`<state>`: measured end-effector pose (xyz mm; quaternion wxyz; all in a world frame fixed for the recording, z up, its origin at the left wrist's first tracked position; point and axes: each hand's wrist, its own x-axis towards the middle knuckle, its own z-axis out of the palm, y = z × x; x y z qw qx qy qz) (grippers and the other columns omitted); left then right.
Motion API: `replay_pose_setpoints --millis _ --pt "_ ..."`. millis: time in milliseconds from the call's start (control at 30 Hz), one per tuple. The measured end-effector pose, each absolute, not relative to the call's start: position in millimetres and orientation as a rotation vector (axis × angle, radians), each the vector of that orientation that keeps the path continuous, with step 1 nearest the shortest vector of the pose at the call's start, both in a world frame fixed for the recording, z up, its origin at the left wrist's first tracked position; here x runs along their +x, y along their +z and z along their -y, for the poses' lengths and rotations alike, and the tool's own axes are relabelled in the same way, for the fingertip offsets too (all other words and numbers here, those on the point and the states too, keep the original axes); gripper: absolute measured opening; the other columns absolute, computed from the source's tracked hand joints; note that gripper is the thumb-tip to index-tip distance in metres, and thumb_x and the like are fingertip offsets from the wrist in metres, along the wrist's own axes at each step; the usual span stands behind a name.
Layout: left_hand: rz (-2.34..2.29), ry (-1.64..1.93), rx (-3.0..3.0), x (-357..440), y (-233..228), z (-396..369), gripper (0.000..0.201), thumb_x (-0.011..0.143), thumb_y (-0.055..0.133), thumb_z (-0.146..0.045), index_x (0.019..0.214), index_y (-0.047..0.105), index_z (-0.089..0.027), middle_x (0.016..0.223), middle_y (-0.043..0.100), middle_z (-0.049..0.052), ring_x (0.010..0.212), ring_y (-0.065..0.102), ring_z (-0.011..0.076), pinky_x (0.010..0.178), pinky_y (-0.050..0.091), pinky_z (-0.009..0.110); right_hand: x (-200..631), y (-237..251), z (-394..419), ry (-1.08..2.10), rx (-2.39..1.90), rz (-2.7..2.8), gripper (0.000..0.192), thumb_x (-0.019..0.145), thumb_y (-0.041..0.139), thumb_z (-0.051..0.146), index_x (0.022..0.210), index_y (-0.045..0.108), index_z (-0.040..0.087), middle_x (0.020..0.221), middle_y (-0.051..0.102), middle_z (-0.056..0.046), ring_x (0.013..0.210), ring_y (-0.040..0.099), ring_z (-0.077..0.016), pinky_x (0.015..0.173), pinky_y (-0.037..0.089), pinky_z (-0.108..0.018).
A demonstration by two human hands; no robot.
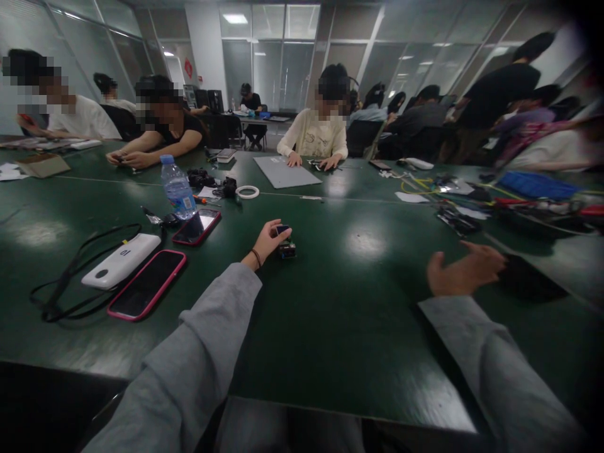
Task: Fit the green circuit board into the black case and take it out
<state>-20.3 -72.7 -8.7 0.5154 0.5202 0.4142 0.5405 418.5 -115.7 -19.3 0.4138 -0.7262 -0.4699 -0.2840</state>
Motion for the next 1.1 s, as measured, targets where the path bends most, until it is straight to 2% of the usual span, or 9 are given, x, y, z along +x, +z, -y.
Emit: replay_pose_setpoints --millis 67,133,233,367,500,667,800,933,1100 --pt "-1.047 1.277 1.365 -18.8 -8.0 76.4 0.08 0.061 0.078 -0.036 0.127 0.04 -0.015 0.125 0.051 0.016 0.112 0.052 0.0235 0.096 0.041 0.038 353.5 -17.2 110.6 -0.631 -1.697 1.423 0.056 0.072 0.06 0.035 0.12 0.045 0.013 0.12 0.042 -0.022 0.118 0.033 -0.0328 0.09 0.027 -0.05" --pt "-1.126 1.273 1.465 -16.9 -9.4 78.6 0.088 0.053 0.082 -0.037 0.128 0.041 -0.015 0.125 0.05 0.017 0.113 0.051 0.025 0.098 0.039 0.04 284.9 -11.8 114.8 -0.568 -1.518 1.591 0.047 0.078 0.052 0.033 0.121 0.043 0.015 0.123 0.041 -0.017 0.119 0.035 -0.0294 0.093 0.028 -0.048" --pt "-1.194 1.308 1.514 -14.9 -16.2 76.0 0.077 0.057 0.08 -0.037 0.122 0.046 -0.016 0.113 0.057 0.014 0.102 0.056 0.0234 0.093 0.042 0.04 200.6 -3.5 129.0 -0.408 -1.327 1.713 0.041 0.083 0.046 0.03 0.121 0.041 0.017 0.123 0.04 -0.013 0.117 0.037 -0.0266 0.094 0.031 -0.046" --pt "-1.2 1.409 1.453 -16.3 -25.7 67.8 0.055 0.061 0.077 -0.03 0.109 0.054 -0.016 0.098 0.063 0.009 0.09 0.06 0.0193 0.085 0.046 0.038 141.4 -3.5 139.6 -0.142 -1.205 1.68 0.038 0.083 0.047 0.028 0.119 0.041 0.017 0.118 0.041 -0.013 0.114 0.039 -0.0255 0.094 0.036 -0.045" --pt "-1.101 1.464 1.351 -15.8 -22.5 70.7 0.055 0.056 0.08 -0.028 0.104 0.055 -0.015 0.094 0.064 0.008 0.086 0.061 0.0178 0.083 0.048 0.036 125.3 -15.0 133.5 0.319 -1.133 1.49 0.039 0.083 0.051 0.036 0.116 0.041 0.017 0.114 0.043 -0.012 0.101 0.048 -0.0213 0.087 0.045 -0.04" --pt "-0.881 1.501 1.147 -5.2 -6.0 87.3 0.055 0.058 0.079 -0.028 0.106 0.055 -0.015 0.099 0.064 0.009 0.092 0.061 0.017 0.087 0.046 0.035 132.3 -14.1 122.6 1.185 -1.003 1.011 0.035 0.085 0.052 0.049 0.104 0.047 0.02 0.094 0.057 -0.004 0.085 0.059 -0.0166 0.078 0.051 -0.033" --pt "-0.826 1.454 1.162 1.6 2.0 98.1 0.056 0.06 0.079 -0.029 0.108 0.054 -0.016 0.103 0.063 0.009 0.094 0.06 0.0181 0.088 0.046 0.036 136.2 0.5 126.9 1.872 -0.711 0.814 0.041 0.09 0.043 0.053 0.1 0.055 0.014 0.092 0.063 -0.01 0.085 0.063 -0.0189 0.076 0.055 -0.033" --pt "-0.784 1.361 1.257 4.9 4.7 104.6 0.055 0.061 0.078 -0.028 0.108 0.055 -0.015 0.108 0.062 0.01 0.101 0.058 0.0194 0.094 0.043 0.037 137.1 9.0 136.5 2.006 -0.668 0.697 0.029 0.094 0.044 0.04 0.101 0.056 0.014 0.088 0.065 -0.01 0.075 0.064 -0.0165 0.066 0.057 -0.027" --pt "-0.756 1.303 1.145 3.2 2.0 102.0 0.044 0.075 0.066 -0.039 0.109 0.056 -0.015 0.116 0.06 0.012 0.109 0.055 0.0179 0.101 0.036 0.036 181.9 13.1 134.6 1.846 -0.811 0.731 0.02 0.089 0.055 0.032 0.098 0.058 0.015 0.081 0.063 -0.007 0.066 0.061 -0.014 0.059 0.056 -0.025"
